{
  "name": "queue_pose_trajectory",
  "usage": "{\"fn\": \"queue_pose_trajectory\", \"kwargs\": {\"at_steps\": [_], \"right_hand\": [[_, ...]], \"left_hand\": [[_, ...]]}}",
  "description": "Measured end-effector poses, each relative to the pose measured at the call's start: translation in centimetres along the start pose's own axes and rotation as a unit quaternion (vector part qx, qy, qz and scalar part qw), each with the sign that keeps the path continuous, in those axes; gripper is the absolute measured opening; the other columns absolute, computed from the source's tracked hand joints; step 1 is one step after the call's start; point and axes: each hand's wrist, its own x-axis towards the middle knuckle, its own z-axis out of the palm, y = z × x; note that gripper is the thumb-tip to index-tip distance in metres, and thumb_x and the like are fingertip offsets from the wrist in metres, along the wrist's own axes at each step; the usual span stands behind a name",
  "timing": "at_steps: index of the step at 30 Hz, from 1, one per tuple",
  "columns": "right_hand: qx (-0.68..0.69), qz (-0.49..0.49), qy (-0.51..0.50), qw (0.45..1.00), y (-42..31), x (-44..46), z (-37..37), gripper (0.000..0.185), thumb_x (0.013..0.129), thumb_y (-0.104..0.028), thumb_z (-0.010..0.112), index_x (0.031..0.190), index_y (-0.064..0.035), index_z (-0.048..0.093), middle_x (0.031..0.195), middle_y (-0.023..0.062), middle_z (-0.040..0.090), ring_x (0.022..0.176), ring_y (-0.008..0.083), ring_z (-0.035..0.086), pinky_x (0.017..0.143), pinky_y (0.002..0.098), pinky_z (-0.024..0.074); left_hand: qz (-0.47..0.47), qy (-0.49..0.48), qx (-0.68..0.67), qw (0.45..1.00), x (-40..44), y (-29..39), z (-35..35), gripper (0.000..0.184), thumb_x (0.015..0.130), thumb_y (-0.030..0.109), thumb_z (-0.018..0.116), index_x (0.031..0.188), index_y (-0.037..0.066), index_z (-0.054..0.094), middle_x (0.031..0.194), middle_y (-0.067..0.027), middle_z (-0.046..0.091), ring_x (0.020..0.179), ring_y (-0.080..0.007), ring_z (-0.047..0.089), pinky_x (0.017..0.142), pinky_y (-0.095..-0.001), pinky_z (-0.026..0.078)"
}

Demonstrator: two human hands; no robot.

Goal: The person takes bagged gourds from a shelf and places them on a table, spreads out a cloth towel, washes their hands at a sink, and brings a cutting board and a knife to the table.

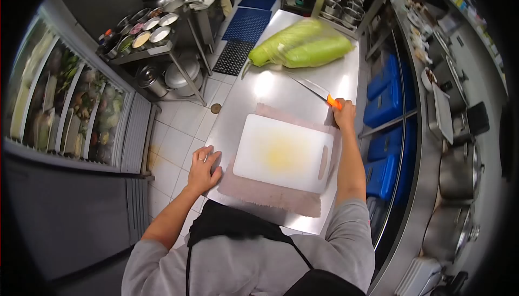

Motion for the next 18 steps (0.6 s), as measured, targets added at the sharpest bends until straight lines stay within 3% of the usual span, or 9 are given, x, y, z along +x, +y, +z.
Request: {"fn": "queue_pose_trajectory", "kwargs": {"at_steps": [2,5,9,11,15,18], "right_hand": [[-0.015,-0.002,-0.011,1.000,-0.2,1.3,0.1,0.036,0.079,-0.020,0.075,0.112,-0.0090,0.069,0.104,0.0193,0.063,0.098,0.0383,0.058,0.091,0.0461,0.0460],[-0.029,-0.094,0.103,0.990,-0.3,-0.4,-0.5,0.038,0.079,-0.018,0.074,0.114,-0.0071,0.067,0.110,0.0188,0.064,0.102,0.0411,0.059,0.090,0.0492,0.0479],[0.041,0.074,-0.001,0.996,-2.5,-9.4,-4.2,0.038,0.083,-0.027,0.071,0.109,-0.0002,0.065,0.102,0.0242,0.067,0.096,0.0436,0.064,0.086,0.0475,0.0501],[0.020,0.095,-0.025,0.995,-2.3,-15.0,-3.6,0.041,0.083,-0.031,0.071,0.108,-0.0002,0.065,0.096,0.0239,0.068,0.092,0.0418,0.066,0.082,0.0489,0.0507],[0.059,0.162,0.037,0.984,-4.8,-18.4,-3.2,0.045,0.081,-0.030,0.074,0.114,-0.0011,0.063,0.096,0.0216,0.069,0.084,0.0369,0.068,0.078,0.0464,0.0516],[0.202,0.299,0.024,0.932,-4.9,-17.4,-4.0,0.051,0.080,-0.025,0.077,0.122,-0.0015,0.060,0.095,0.0151,0.070,0.079,0.0272,0.067,0.069,0.0400,0.0530]], "left_hand": [[0.002,0.018,0.016,1.000,0.4,0.4,0.0,0.041,0.075,0.018,0.068,0.114,0.006,0.065,0.121,-0.0184,0.057,0.117,-0.0396,0.047,0.099,-0.0509,0.041],[-0.041,0.007,0.024,0.999,1.8,1.0,-0.1,0.038,0.076,0.022,0.068,0.109,0.004,0.066,0.111,-0.0179,0.061,0.110,-0.0373,0.052,0.095,-0.0503,0.043],[-0.147,-0.021,-0.087,0.985,5.4,2.1,2.6,0.043,0.079,0.026,0.067,0.111,-0.002,0.065,0.108,-0.0219,0.058,0.100,-0.0400,0.058,0.089,-0.0470,0.048],[-0.183,-0.072,-0.118,0.973,6.7,3.8,3.2,0.045,0.080,0.027,0.067,0.113,-0.004,0.065,0.111,-0.0239,0.056,0.100,-0.0414,0.059,0.088,-0.0462,0.049],[-0.215,-0.134,-0.139,0.957,8.2,3.8,5.5,0.052,0.074,0.033,0.072,0.111,-0.004,0.067,0.116,-0.0257,0.053,0.105,-0.0388,0.058,0.090,-0.0443,0.048],[-0.268,-0.100,-0.171,0.943,8.6,3.9,5.8,0.048,0.072,0.033,0.073,0.103,-0.004,0.069,0.105,-0.0224,0.061,0.094,-0.0332,0.063,0.081,-0.0413,0.050]]}}
